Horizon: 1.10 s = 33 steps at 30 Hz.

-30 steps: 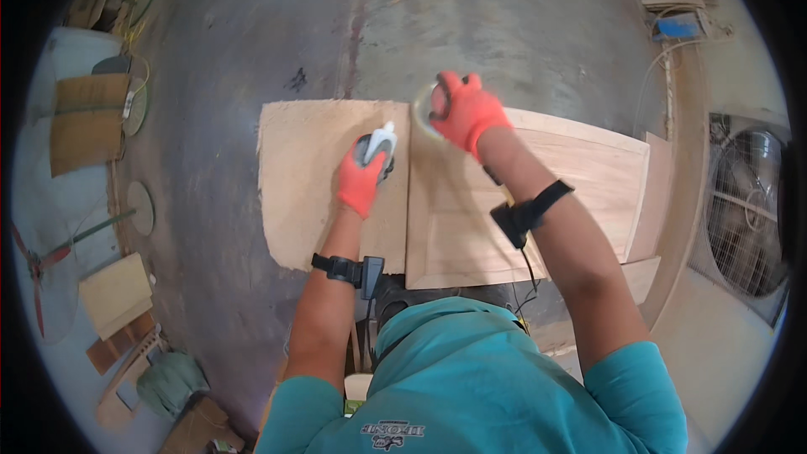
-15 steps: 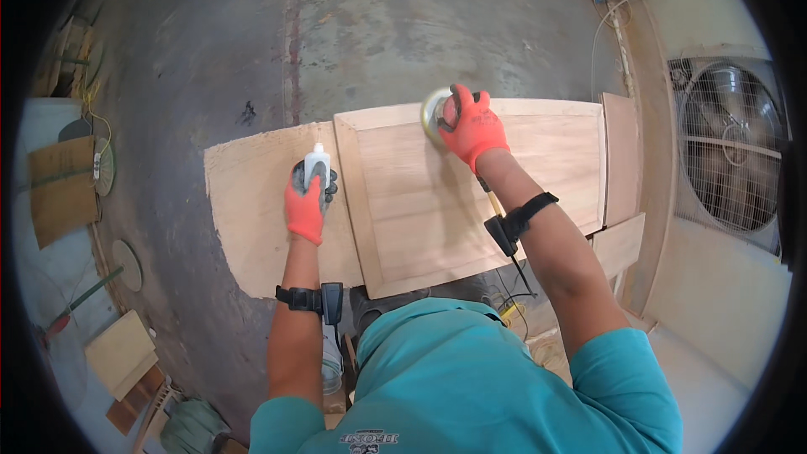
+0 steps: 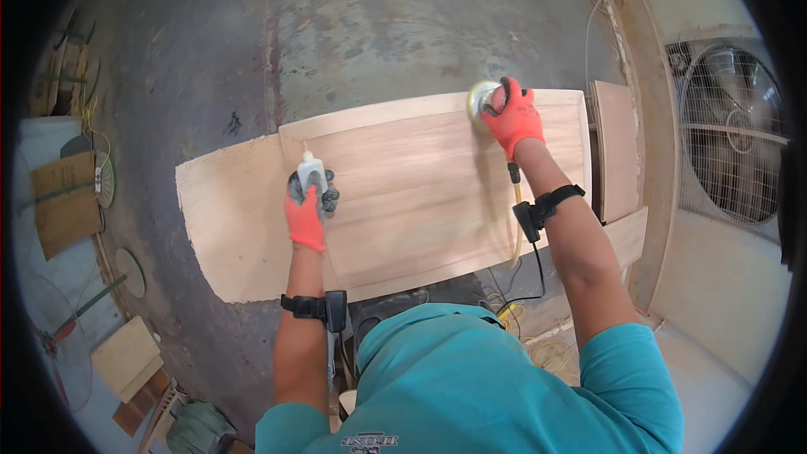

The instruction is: The person uses a handheld orbital sander to smooth the surface of a large wooden panel. They apply a liquid substance from a white bottle onto the wood and continue sanding the panel in a workshop environment.

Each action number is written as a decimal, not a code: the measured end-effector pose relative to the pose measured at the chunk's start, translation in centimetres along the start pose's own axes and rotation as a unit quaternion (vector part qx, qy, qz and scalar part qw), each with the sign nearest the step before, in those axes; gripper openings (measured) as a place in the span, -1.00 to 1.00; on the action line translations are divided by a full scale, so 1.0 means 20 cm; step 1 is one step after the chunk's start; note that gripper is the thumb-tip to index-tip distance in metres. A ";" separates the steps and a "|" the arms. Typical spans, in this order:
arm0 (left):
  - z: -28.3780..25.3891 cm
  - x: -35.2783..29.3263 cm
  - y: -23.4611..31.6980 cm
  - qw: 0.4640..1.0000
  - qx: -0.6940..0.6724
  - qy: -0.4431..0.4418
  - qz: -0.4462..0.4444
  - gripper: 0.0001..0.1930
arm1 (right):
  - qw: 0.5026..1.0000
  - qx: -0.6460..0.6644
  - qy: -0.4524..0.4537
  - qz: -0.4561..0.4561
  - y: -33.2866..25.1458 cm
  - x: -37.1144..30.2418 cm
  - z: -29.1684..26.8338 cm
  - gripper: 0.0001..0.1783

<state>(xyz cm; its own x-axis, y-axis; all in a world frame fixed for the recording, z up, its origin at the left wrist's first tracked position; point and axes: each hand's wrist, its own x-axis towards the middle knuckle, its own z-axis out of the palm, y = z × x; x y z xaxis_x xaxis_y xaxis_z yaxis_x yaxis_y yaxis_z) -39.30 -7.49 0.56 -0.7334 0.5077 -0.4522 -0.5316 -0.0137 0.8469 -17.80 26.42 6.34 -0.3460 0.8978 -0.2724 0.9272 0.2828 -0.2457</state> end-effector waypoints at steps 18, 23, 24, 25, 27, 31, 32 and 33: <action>0.07 0.02 -0.05 0.992 0.082 0.063 0.075 -0.67 | 0.996 0.038 -0.021 -0.080 0.20 0.10 -0.10 -0.39; 0.06 0.04 -0.08 0.992 0.079 0.066 0.076 -0.70 | 1.000 0.010 0.025 -0.012 0.62 0.25 -0.26 -0.23; 0.06 0.05 -0.08 0.992 0.078 0.068 0.077 -0.70 | 1.000 0.015 0.021 0.007 0.68 0.28 -0.29 -0.21; 0.06 0.05 -0.08 0.991 0.085 0.069 0.075 -0.70 | 0.999 0.019 0.017 0.026 0.71 0.31 -0.31 -0.19; 0.05 0.05 -0.08 0.990 0.102 0.074 0.070 -0.69 | 0.998 0.034 0.022 0.044 0.73 0.32 -0.32 -0.20; 0.07 0.06 -0.07 0.989 0.103 0.085 0.066 -0.68 | 0.999 0.025 0.019 0.005 0.63 0.27 -0.22 -0.23; 0.08 0.05 -0.06 0.989 0.098 0.091 0.066 -0.68 | 1.000 0.022 0.001 -0.011 0.60 0.25 -0.22 -0.25; 0.09 0.04 -0.06 0.989 0.091 0.095 0.066 -0.68 | 0.999 0.017 -0.015 -0.024 0.57 0.23 -0.25 -0.26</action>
<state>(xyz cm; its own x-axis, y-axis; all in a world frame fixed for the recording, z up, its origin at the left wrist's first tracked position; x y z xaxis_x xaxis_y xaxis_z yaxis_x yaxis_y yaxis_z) -38.55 -5.56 -0.26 -0.8664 0.3412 -0.3646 -0.3538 0.0958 0.9304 -8.14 35.48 7.02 -0.3948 0.8727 -0.2873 0.9039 0.3130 -0.2915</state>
